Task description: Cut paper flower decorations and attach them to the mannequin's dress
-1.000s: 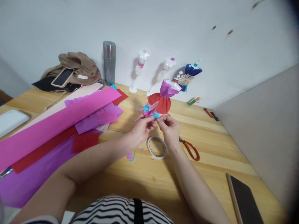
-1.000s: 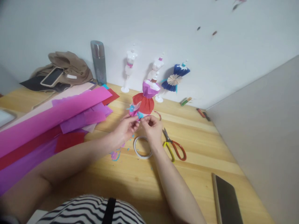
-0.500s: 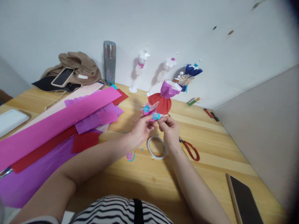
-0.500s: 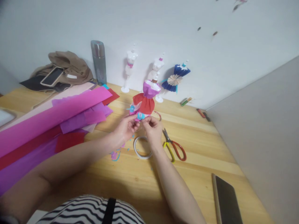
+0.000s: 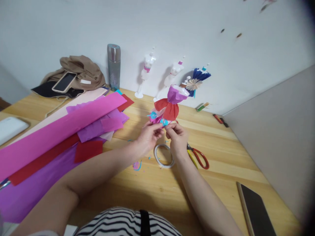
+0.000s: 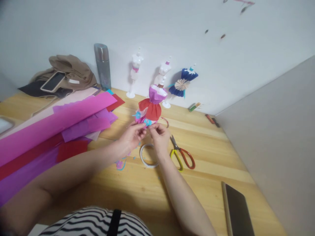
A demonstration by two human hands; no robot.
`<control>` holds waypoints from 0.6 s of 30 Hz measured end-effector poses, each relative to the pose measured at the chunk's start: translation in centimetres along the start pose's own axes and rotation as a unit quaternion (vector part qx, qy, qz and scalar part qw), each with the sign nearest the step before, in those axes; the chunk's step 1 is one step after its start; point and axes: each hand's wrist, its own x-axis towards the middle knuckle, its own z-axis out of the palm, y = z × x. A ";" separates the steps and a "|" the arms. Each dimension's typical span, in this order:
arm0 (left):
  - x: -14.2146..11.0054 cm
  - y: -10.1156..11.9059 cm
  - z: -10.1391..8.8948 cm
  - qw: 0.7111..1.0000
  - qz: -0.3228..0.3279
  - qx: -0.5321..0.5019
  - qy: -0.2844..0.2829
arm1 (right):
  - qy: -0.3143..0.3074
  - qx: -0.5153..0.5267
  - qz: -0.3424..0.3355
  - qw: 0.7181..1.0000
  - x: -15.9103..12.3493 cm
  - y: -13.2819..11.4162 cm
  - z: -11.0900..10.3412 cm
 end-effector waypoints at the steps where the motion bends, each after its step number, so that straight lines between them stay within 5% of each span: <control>1: 0.0 0.0 0.0 1.000 -0.001 -0.002 0.002 | 0.000 0.003 0.001 1.000 0.0 0.0 0.0; 18: -0.1 0.1 0.0 1.000 0.001 -0.008 0.002 | 0.003 -0.010 -0.009 1.000 0.0 0.1 0.2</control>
